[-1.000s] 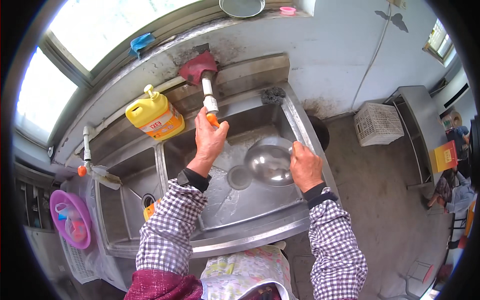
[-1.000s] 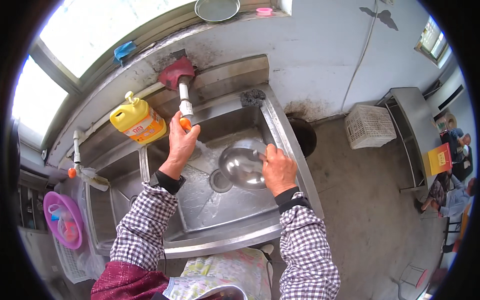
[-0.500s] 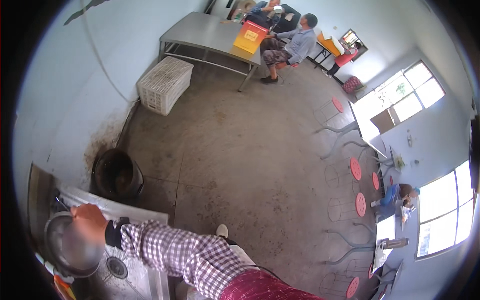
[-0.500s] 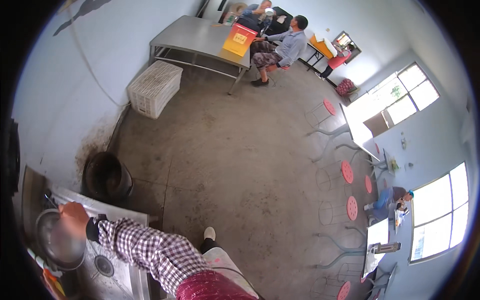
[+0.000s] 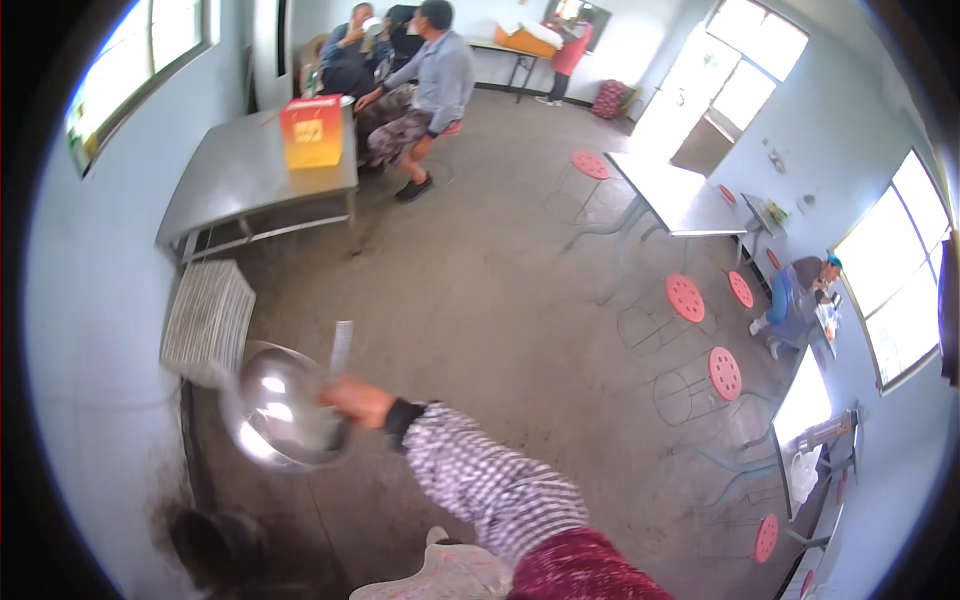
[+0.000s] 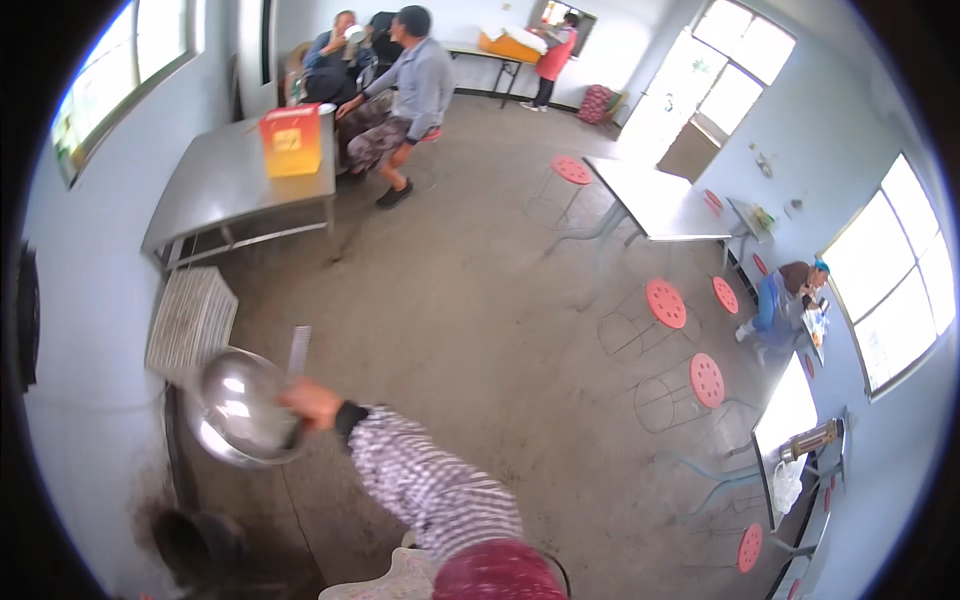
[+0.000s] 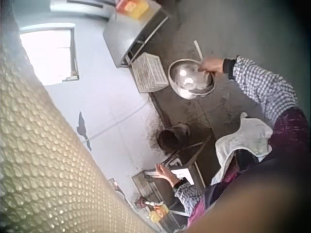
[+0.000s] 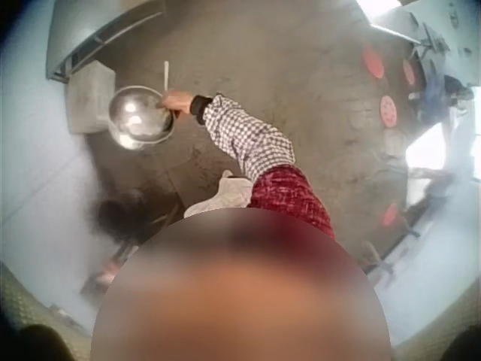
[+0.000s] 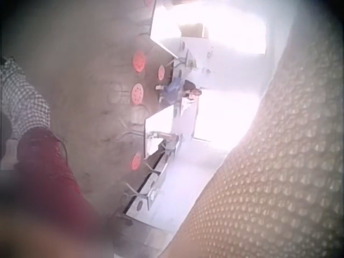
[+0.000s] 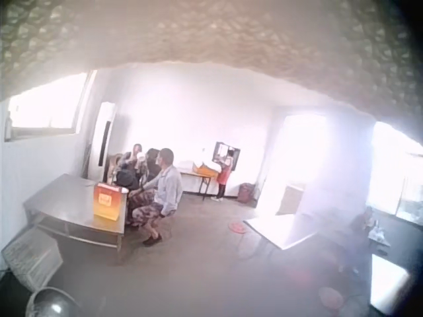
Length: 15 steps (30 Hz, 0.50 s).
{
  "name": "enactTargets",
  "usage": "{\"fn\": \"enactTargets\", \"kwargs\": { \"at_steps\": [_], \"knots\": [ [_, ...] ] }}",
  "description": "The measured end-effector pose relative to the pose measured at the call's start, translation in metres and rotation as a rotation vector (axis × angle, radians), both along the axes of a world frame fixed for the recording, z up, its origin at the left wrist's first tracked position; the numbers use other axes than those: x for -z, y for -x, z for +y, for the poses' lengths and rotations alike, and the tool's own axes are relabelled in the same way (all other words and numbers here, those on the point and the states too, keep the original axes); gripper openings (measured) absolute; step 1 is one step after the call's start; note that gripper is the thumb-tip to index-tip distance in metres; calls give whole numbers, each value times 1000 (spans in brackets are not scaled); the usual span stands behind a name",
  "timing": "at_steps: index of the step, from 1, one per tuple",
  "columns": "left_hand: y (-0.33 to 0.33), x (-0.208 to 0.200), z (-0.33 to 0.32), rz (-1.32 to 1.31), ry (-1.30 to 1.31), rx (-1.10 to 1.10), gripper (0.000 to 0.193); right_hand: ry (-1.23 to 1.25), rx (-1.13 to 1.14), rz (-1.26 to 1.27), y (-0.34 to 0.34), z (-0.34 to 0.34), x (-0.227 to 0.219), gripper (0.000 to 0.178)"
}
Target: The person pours water from a thermos into a cup, retrieves a plastic bag and a metal bowl from a cabinet, and washes the bowl and a spoon in a sink. They then receive soup in the bowl from another person, place an onion into the plastic bag, and uncover a basket of buns.
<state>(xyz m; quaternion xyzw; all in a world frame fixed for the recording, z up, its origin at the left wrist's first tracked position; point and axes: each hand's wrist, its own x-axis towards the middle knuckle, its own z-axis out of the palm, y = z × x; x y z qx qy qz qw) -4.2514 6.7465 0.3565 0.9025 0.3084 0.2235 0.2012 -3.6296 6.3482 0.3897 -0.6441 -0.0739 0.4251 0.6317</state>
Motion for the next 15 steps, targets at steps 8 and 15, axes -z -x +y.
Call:
{"fn": "enactTargets", "kwargs": {
  "at_steps": [8, 15],
  "knots": [
    [-290, 67, -47, 534, 664, -16, 50, 900, 426, -358, -189, -372, 62, 34],
    [-797, 208, -117, -4, 1013, 147, 29, 1485, 1059, -153, -240, -571, 111, 28]
  ]
}}
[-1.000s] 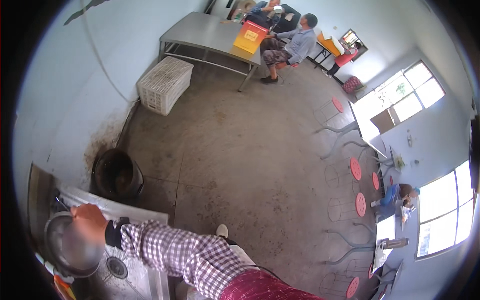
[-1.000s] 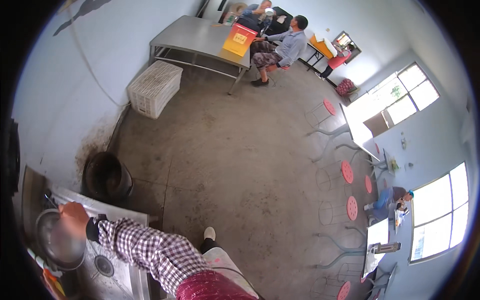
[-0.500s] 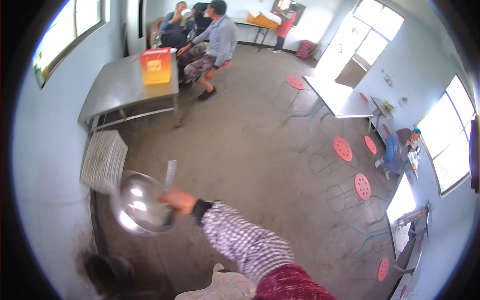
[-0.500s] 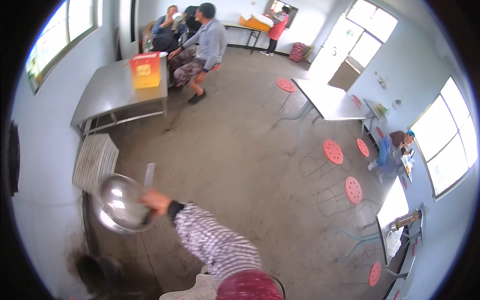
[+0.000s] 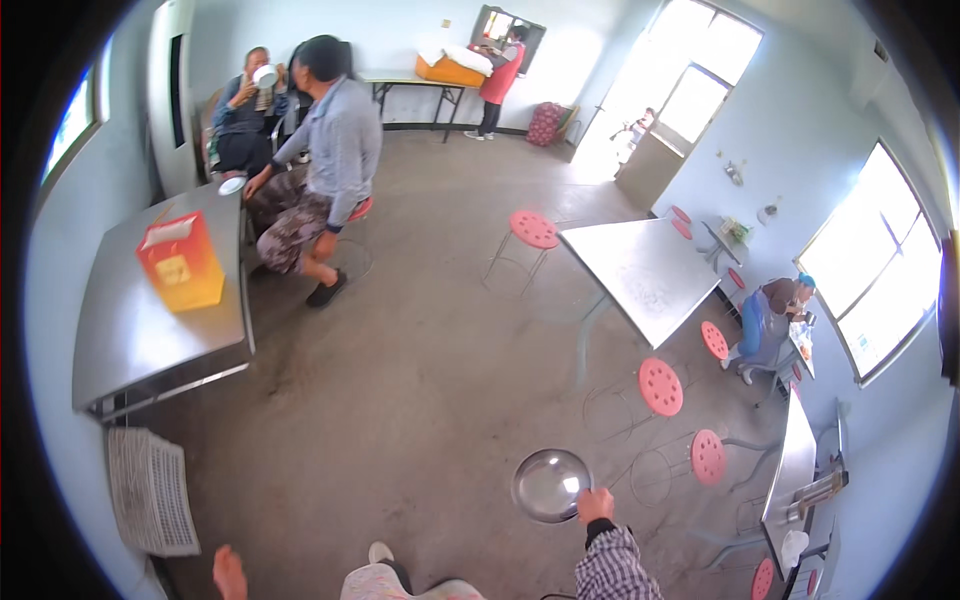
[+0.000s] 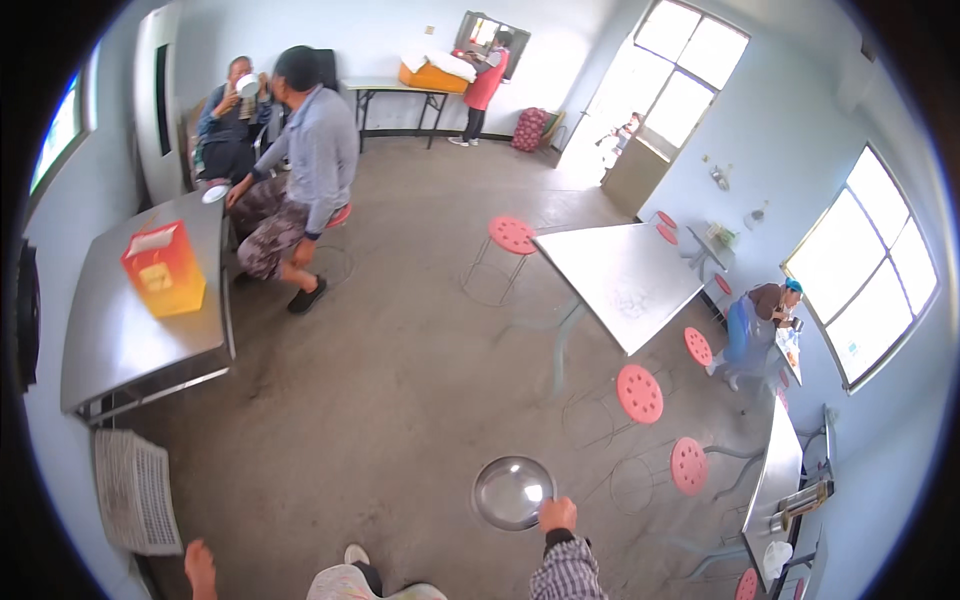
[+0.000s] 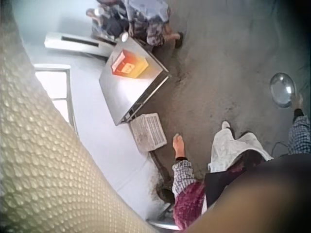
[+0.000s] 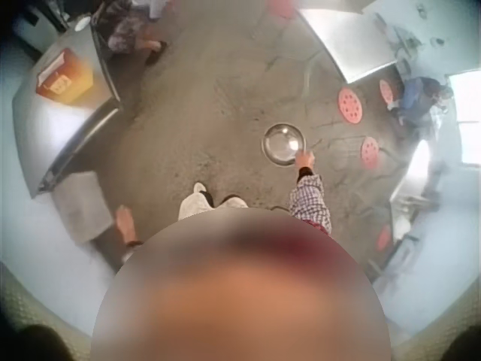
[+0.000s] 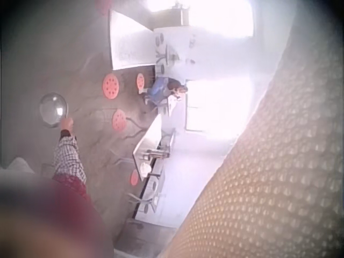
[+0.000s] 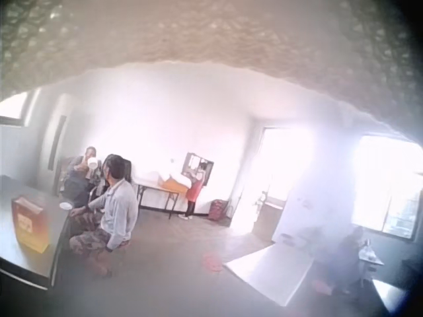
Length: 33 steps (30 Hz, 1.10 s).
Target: The person pours water from a thermos into a cup, retrieves a plastic bag and a metal bowl from a cabinet, and washes the bowl and a spoon in a sink. They then receive soup in the bowl from another person, place an onion into the plastic bag, and uncover a basket of buns.
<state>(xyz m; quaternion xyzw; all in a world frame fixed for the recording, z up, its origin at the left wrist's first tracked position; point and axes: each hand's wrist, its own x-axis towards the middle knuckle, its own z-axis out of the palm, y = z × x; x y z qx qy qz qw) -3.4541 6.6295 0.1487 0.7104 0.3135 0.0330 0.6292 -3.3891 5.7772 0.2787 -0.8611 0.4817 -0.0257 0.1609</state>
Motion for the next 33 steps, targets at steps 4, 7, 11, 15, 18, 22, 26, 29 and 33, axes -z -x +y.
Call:
{"fn": "enactTargets", "kwargs": {
  "at_steps": [4, 7, 11, 15, 18, 22, 26, 29, 33],
  "knots": [
    [-301, -177, -256, -110, -538, 518, 33, -554, 364, -478, -80, 7, -70, 32],
    [-451, -211, -402, -103, -379, 977, 48, -650, 432, -694, -150, -4, -57, 29],
    [-576, -198, -571, -86, -11, 1280, 87, -620, 414, -784, -330, -39, 30, 26],
    [-670, -230, -632, 119, 87, 1233, 100, -1070, 392, -753, -518, -1, 5, 21],
    [-744, -209, -670, 161, 221, 979, 74, -1140, 262, -632, -670, 1, -18, 24],
    [-905, -229, -726, -96, 452, 661, 54, -896, -140, -557, -854, -25, 17, 29],
    [-1087, -170, -765, -496, -32, 627, 35, -1246, 101, -734, -992, -50, -45, 30],
    [-1226, -145, -816, -223, 201, 893, 53, -375, -458, -593, -1077, -123, -17, 33],
    [-1377, -208, -906, 102, 491, 914, 55, -705, 4, -891, -1201, -256, -8, 38]
  ]
}}
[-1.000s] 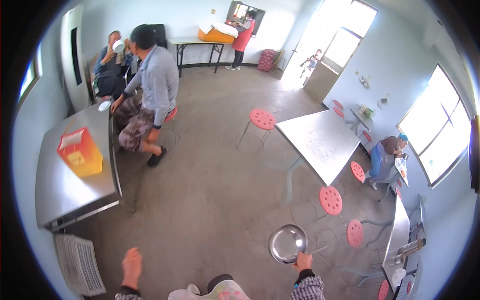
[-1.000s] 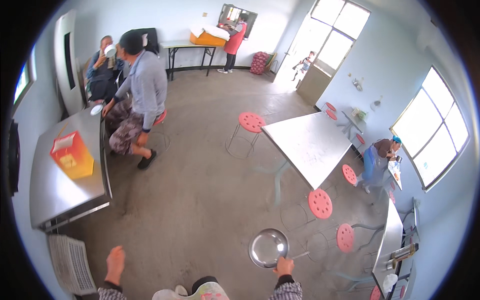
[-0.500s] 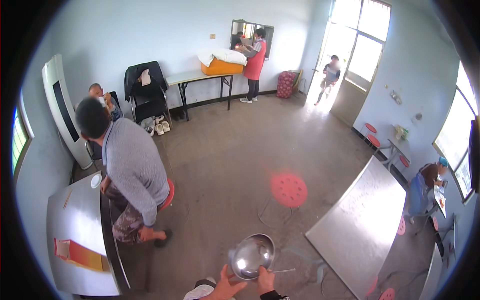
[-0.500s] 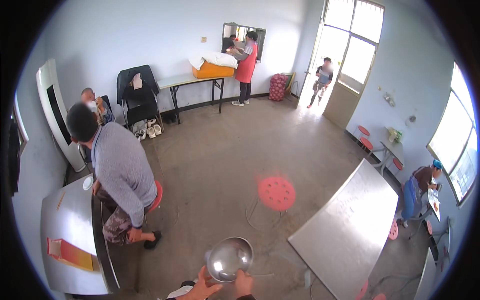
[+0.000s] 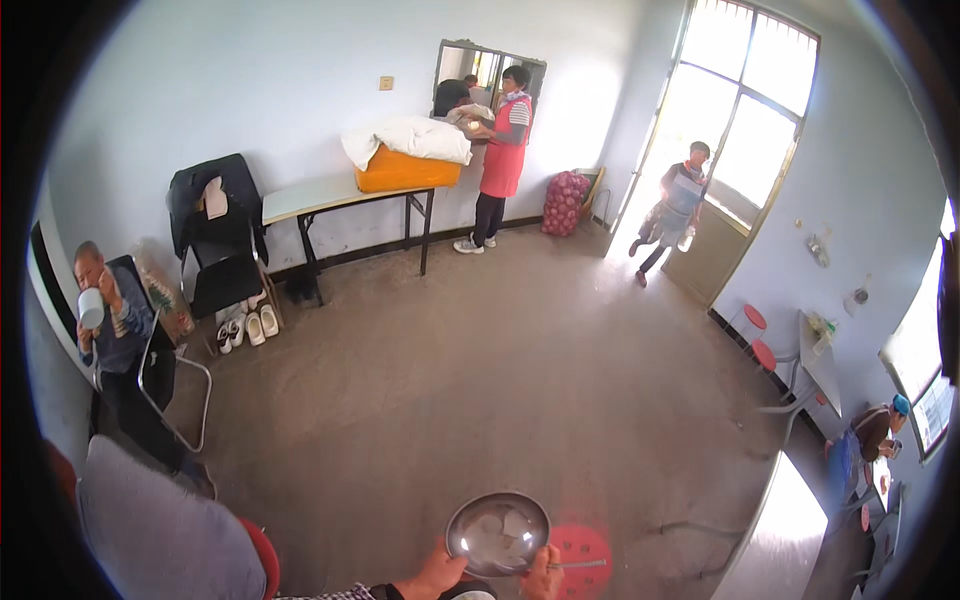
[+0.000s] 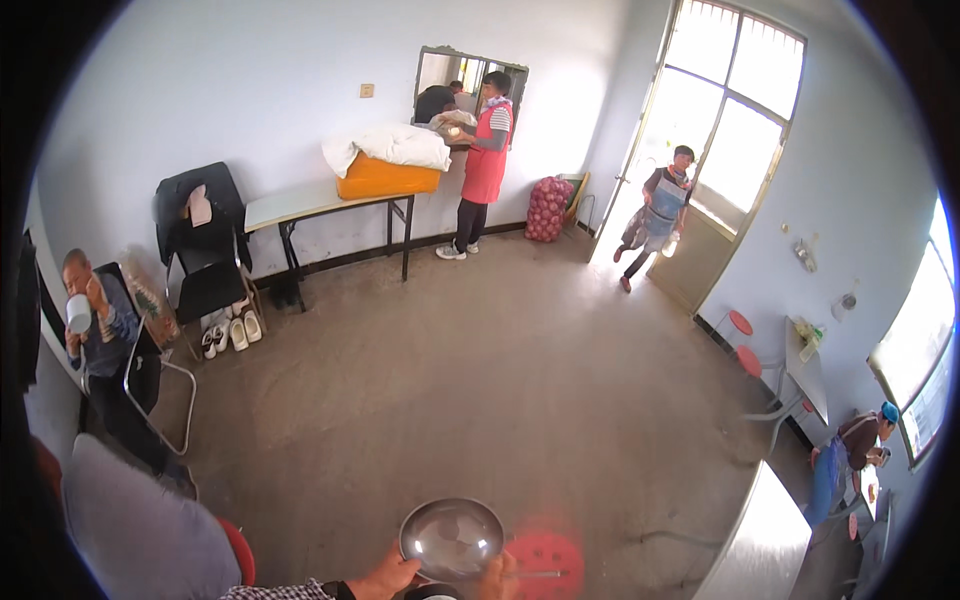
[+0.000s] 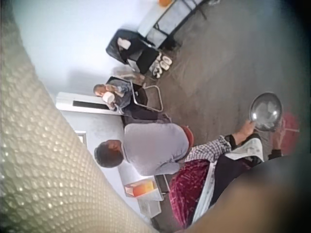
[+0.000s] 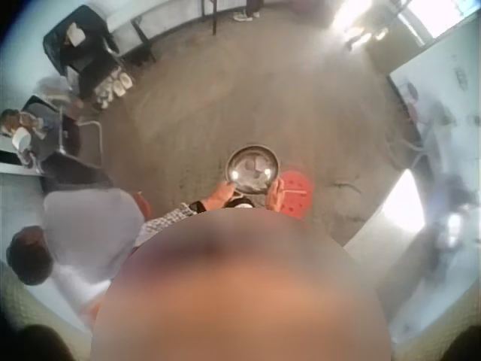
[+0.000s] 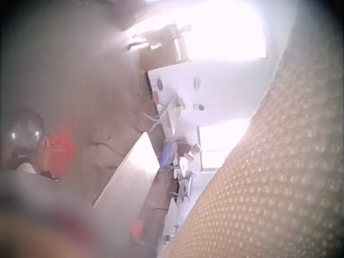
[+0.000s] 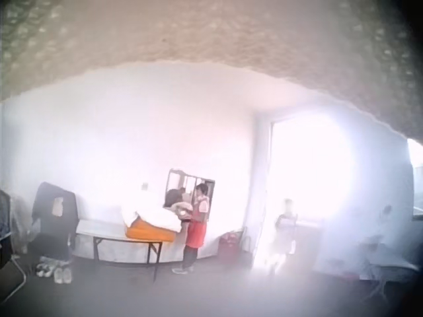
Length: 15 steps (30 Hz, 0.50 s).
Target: The person pours water from a thermos into a cup, retrieves a plastic bag and a metal bowl from a cabinet, and washes the bowl and a spoon in a sink. They then receive soup in the bowl from another person, place an onion into the plastic bag, and uncover a basket of buns.
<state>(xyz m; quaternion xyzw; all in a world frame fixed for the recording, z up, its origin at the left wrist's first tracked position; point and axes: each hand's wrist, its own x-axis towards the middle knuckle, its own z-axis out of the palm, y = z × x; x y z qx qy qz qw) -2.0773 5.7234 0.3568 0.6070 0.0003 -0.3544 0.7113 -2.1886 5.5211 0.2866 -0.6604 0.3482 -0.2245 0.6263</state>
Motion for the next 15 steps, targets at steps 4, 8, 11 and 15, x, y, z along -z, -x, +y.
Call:
{"fn": "enactTargets", "kwargs": {
  "at_steps": [4, 8, 11, 15],
  "knots": [
    [-136, 12, -65, 60, -259, -76, 48, -59, 76, -208, -161, -57, -115, 42],
    [-310, 23, -95, 275, -93, -123, 37, 187, 169, -54, -339, -152, -100, 32],
    [-403, -8, -118, 261, -54, -290, 32, 275, 117, -164, -453, -212, -140, 31],
    [-544, -28, -143, 198, 19, -512, 33, 250, -110, -99, -621, -288, -135, 30]
  ]
}}
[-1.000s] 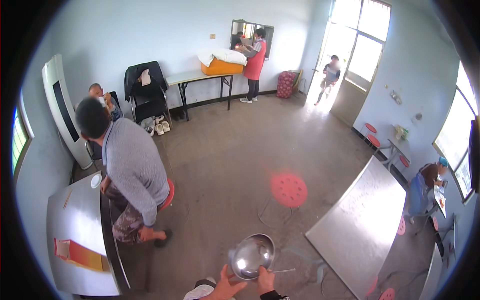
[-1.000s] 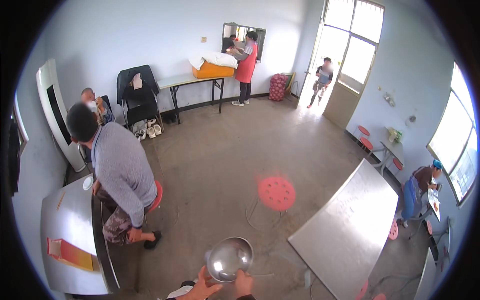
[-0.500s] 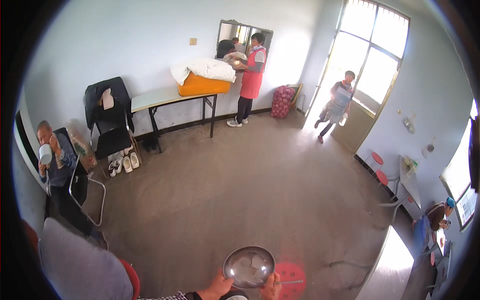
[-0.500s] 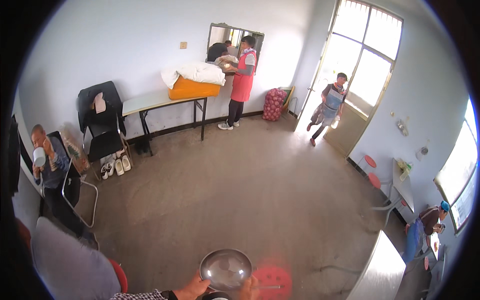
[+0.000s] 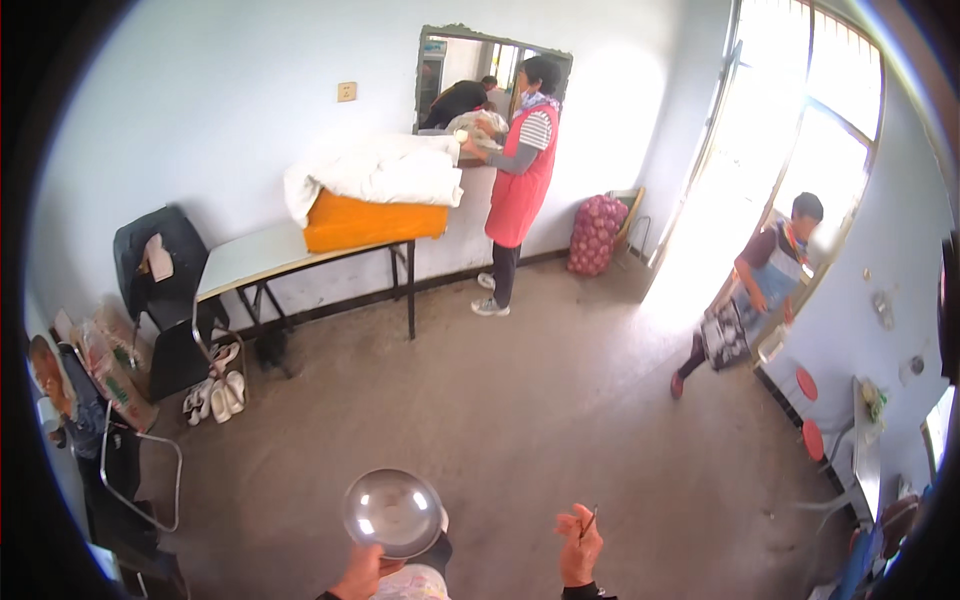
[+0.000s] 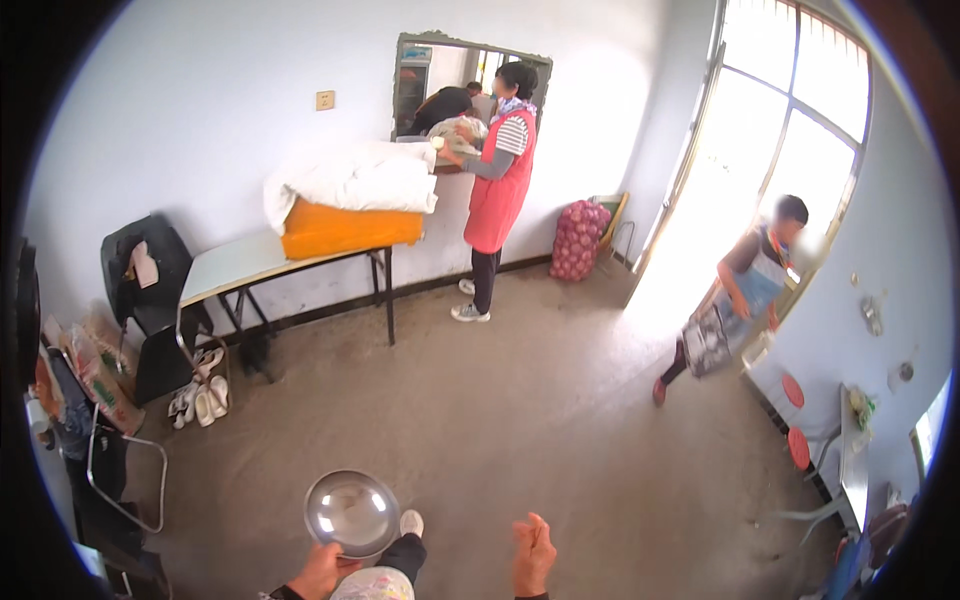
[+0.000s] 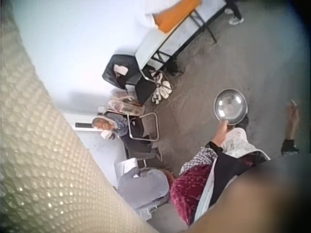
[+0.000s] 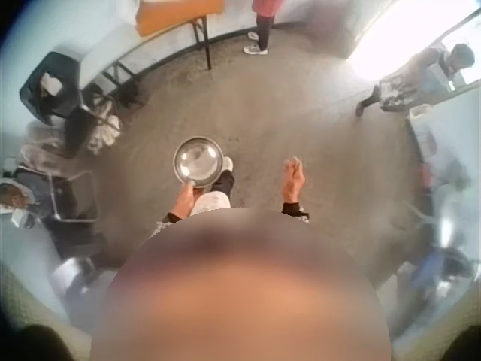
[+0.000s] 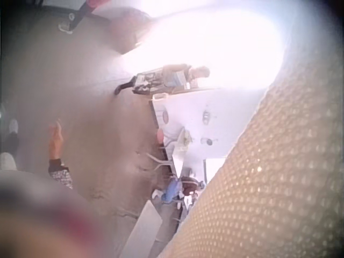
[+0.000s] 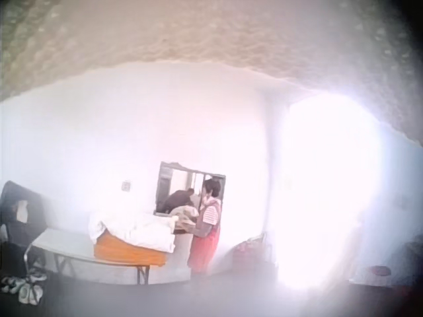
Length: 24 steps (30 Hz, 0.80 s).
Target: The person pours water from a thermos into a cup, retrieves a plastic bag and a metal bowl from a cabinet, and washes the bowl and a spoon in a sink. They then receive soup in the bowl from another person, place an onion into the plastic bag, and uncover a basket of buns.
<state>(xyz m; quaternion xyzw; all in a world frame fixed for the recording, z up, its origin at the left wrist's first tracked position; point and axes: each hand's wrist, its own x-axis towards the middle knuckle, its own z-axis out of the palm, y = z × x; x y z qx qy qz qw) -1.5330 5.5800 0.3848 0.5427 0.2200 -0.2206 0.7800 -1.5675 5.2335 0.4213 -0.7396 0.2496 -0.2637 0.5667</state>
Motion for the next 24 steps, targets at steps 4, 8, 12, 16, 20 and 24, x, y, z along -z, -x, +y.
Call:
{"fn": "enactTargets", "kwargs": {
  "at_steps": [4, 8, 12, 16, 20, 24],
  "knots": [
    [-151, 18, -53, 43, -61, -46, 35, -85, 5, -37, -142, -64, 12, 28],
    [-314, -1, -151, 120, -11, 145, 36, -93, 34, 174, -245, -134, 17, 27],
    [-464, -29, -270, 95, 54, 319, 41, -17, 143, 177, -320, -236, 20, 31],
    [-581, -37, -399, 73, 71, 395, 43, 129, 211, 226, -415, -325, 23, 43],
    [-685, -36, -503, 56, 64, 493, 47, -19, 279, 129, -562, -419, 40, 34],
    [-765, -51, -581, 109, 76, 452, 51, 340, 175, 191, -701, -515, -43, 33]
  ]
}}
